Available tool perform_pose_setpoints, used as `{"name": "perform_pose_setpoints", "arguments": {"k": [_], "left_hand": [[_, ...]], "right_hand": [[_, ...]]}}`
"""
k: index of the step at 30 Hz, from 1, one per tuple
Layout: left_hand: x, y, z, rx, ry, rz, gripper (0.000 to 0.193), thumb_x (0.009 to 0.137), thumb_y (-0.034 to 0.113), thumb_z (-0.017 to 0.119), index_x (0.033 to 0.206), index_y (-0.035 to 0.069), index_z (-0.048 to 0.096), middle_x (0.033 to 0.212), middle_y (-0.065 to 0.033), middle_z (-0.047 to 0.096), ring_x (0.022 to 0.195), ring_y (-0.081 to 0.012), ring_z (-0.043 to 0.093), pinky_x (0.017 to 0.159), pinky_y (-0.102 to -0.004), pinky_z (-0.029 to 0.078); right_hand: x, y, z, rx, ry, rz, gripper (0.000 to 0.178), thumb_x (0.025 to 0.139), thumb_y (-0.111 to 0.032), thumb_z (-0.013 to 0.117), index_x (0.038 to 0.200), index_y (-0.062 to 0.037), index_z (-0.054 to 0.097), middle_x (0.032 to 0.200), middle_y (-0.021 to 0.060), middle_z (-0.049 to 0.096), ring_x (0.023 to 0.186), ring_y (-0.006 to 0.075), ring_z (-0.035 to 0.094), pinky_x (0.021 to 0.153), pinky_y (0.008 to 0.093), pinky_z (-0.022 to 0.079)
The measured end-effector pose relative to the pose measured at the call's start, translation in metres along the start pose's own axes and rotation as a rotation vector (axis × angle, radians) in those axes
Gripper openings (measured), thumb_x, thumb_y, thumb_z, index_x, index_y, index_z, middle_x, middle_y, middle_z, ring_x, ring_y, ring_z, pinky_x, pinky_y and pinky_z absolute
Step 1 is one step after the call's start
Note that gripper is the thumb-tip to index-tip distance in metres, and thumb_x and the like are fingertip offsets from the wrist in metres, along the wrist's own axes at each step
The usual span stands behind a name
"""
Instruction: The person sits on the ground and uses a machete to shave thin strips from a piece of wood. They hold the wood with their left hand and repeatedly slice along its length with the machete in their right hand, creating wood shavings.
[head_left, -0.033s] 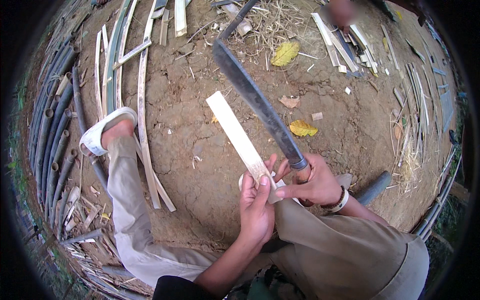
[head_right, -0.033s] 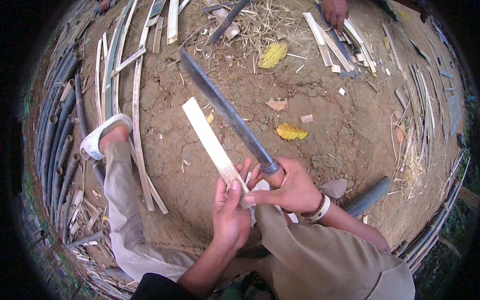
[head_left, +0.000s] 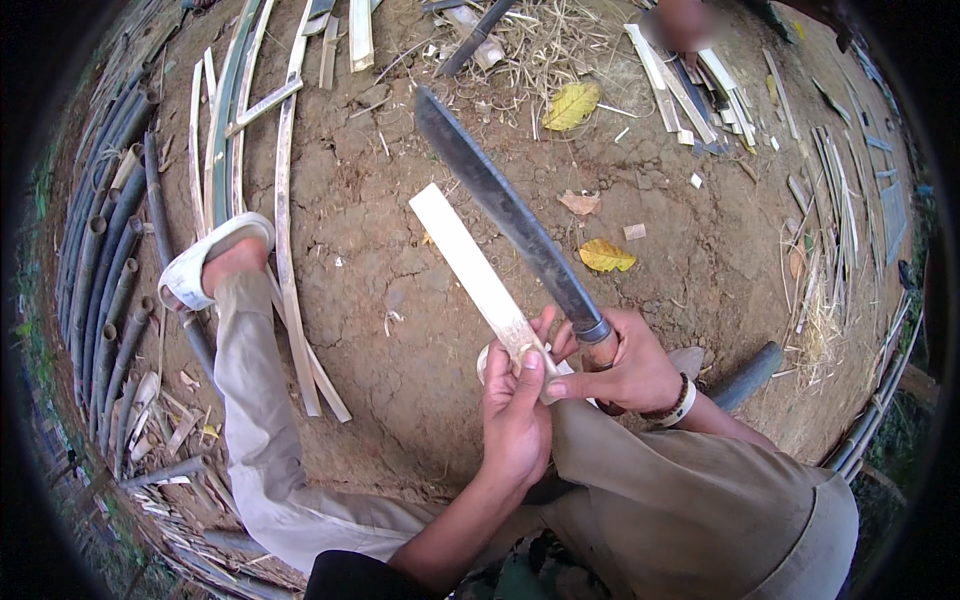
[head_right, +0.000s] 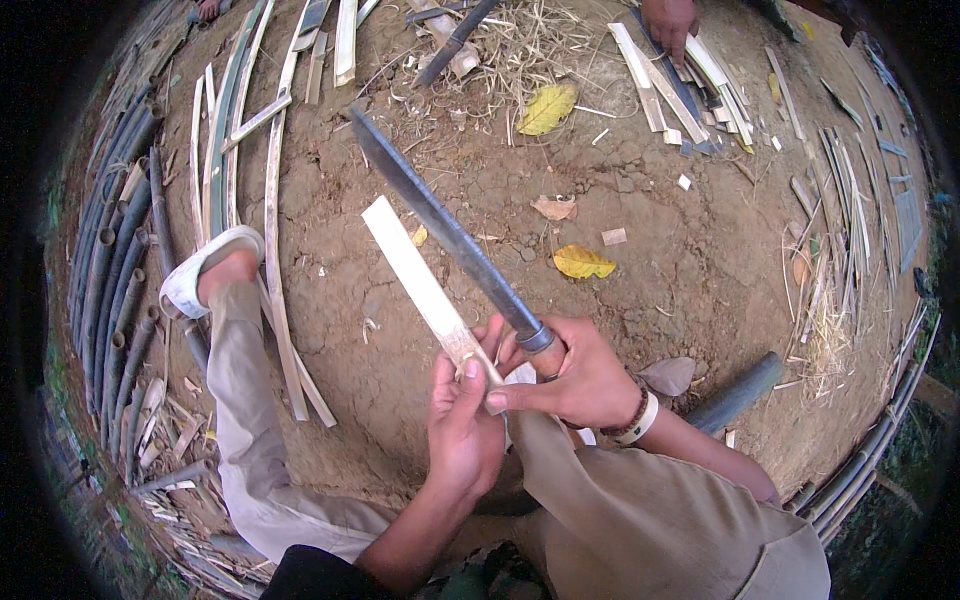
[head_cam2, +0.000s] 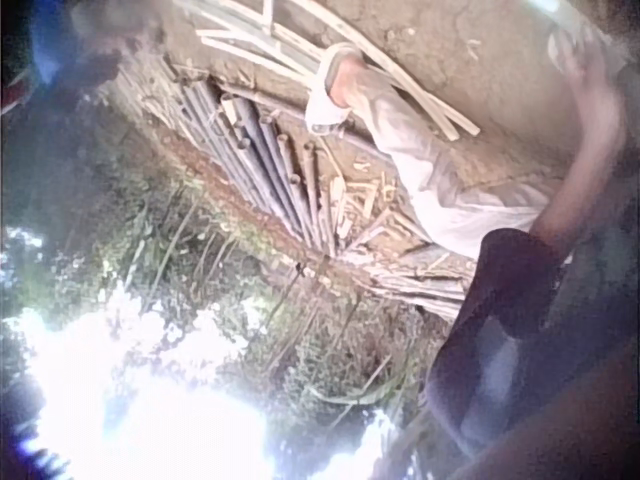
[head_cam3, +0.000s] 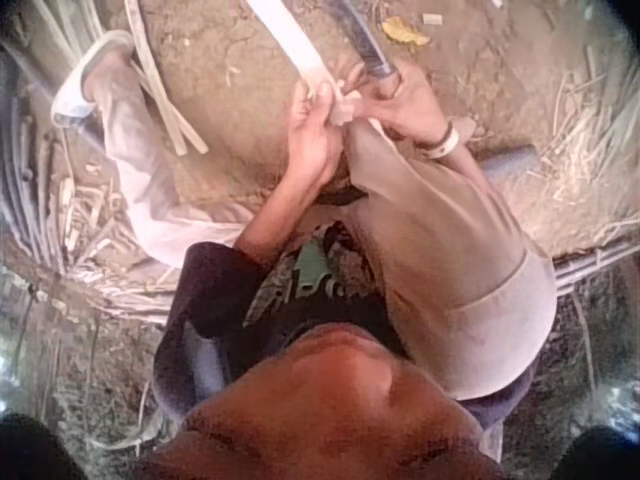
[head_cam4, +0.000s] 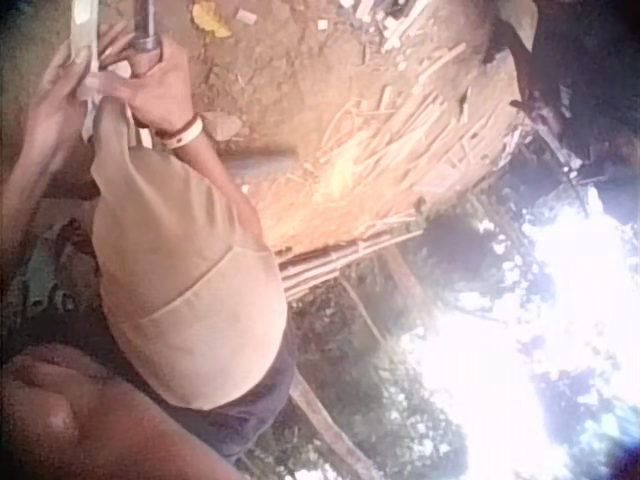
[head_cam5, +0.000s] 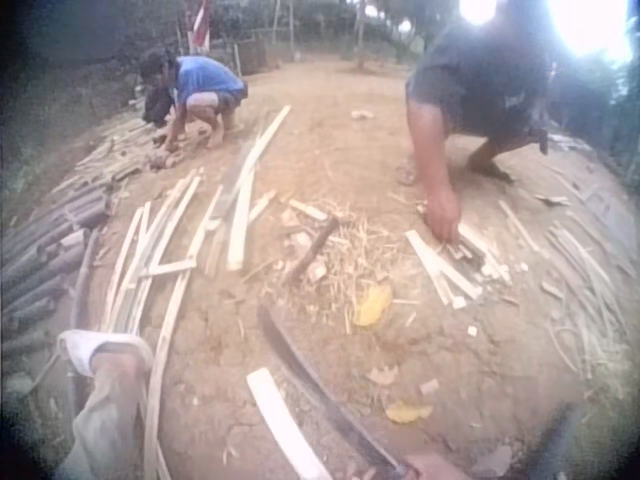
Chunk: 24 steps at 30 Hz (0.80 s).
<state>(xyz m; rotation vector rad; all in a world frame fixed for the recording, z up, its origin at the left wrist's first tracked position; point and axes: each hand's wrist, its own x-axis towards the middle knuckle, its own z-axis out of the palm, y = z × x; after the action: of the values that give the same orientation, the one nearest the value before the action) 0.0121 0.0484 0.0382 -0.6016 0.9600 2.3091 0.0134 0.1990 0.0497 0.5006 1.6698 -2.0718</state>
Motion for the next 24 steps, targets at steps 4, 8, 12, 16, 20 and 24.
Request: {"name": "perform_pose_setpoints", "arguments": {"k": [4, 8, 12, 16, 20, 24], "left_hand": [[0.004, -0.001, -0.004, -0.016, -0.018, 0.013, 0.038, 0.104, 0.025, 0.048, 0.133, 0.002, 0.045, 0.142, -0.0216, 0.049, 0.134, -0.033, 0.046, 0.112, -0.0467, 0.037], [0.025, 0.035, -0.029, -0.009, -0.014, 0.117, 0.056, 0.1, 0.053, 0.042, 0.118, 0.002, 0.058, 0.131, -0.0235, 0.057, 0.128, -0.031, 0.05, 0.111, -0.0458, 0.034], [0.03, 0.076, -0.058, 0.209, 0.032, 0.142, 0.038, 0.101, 0.033, 0.054, 0.109, -0.003, 0.065, 0.114, -0.021, 0.067, 0.104, -0.0253, 0.064, 0.09, -0.0439, 0.051], [0.021, 0.075, -0.078, 0.609, 0.097, -0.022, 0.024, 0.096, 0.017, 0.063, 0.106, -0.004, 0.068, 0.09, -0.0153, 0.072, 0.073, -0.0202, 0.069, 0.057, -0.0303, 0.056], [0.018, 0.067, -0.074, 0.824, 0.009, -0.207, 0.019, 0.095, 0.013, 0.064, 0.099, -0.005, 0.067, 0.075, -0.0123, 0.07, 0.061, -0.0143, 0.065, 0.047, -0.0257, 0.052], [0.02, 0.043, -0.059, 1.018, -0.11, -0.349, 0.025, 0.101, 0.02, 0.055, 0.093, -0.002, 0.064, 0.065, -0.0052, 0.06, 0.051, -0.0091, 0.054, 0.047, -0.0268, 0.044]], "right_hand": [[0.005, 0.008, -0.004, -0.084, -0.014, 0.02, 0.034, 0.072, -0.011, 0.087, 0.097, -0.0005, 0.066, 0.086, -0.0001, 0.067, 0.079, 0.0073, 0.06, 0.075, 0.0256, 0.05], [0.013, -0.005, -0.032, -0.287, 0.009, 0.154, 0.029, 0.072, -0.013, 0.086, 0.091, -0.0032, 0.067, 0.074, -0.0044, 0.061, 0.071, 0.0049, 0.054, 0.066, 0.0238, 0.046], [0.034, 0.016, -0.058, -0.278, 0.049, 0.085, 0.025, 0.075, -0.01, 0.084, 0.091, -0.0045, 0.065, 0.069, -0.0047, 0.057, 0.06, 0.004, 0.05, 0.053, 0.0236, 0.042], [0.058, 0.032, -0.073, -0.157, 0.082, 0.137, 0.025, 0.076, -0.007, 0.082, 0.093, -0.0044, 0.063, 0.072, -0.0026, 0.06, 0.055, 0.0043, 0.05, 0.047, 0.0231, 0.041], [0.082, 0.04, -0.094, -0.287, 0.063, 0.097, 0.026, 0.075, -0.002, 0.081, 0.094, -0.0037, 0.063, 0.079, -0.0016, 0.065, 0.057, 0.0063, 0.053, 0.05, 0.0254, 0.045], [0.087, 0.064, -0.097, -0.611, 0.166, -0.162, 0.026, 0.078, -0.014, 0.08, 0.094, -0.0021, 0.064, 0.073, 0.0051, 0.066, 0.056, 0.0196, 0.058, 0.056, 0.0354, 0.049]]}}
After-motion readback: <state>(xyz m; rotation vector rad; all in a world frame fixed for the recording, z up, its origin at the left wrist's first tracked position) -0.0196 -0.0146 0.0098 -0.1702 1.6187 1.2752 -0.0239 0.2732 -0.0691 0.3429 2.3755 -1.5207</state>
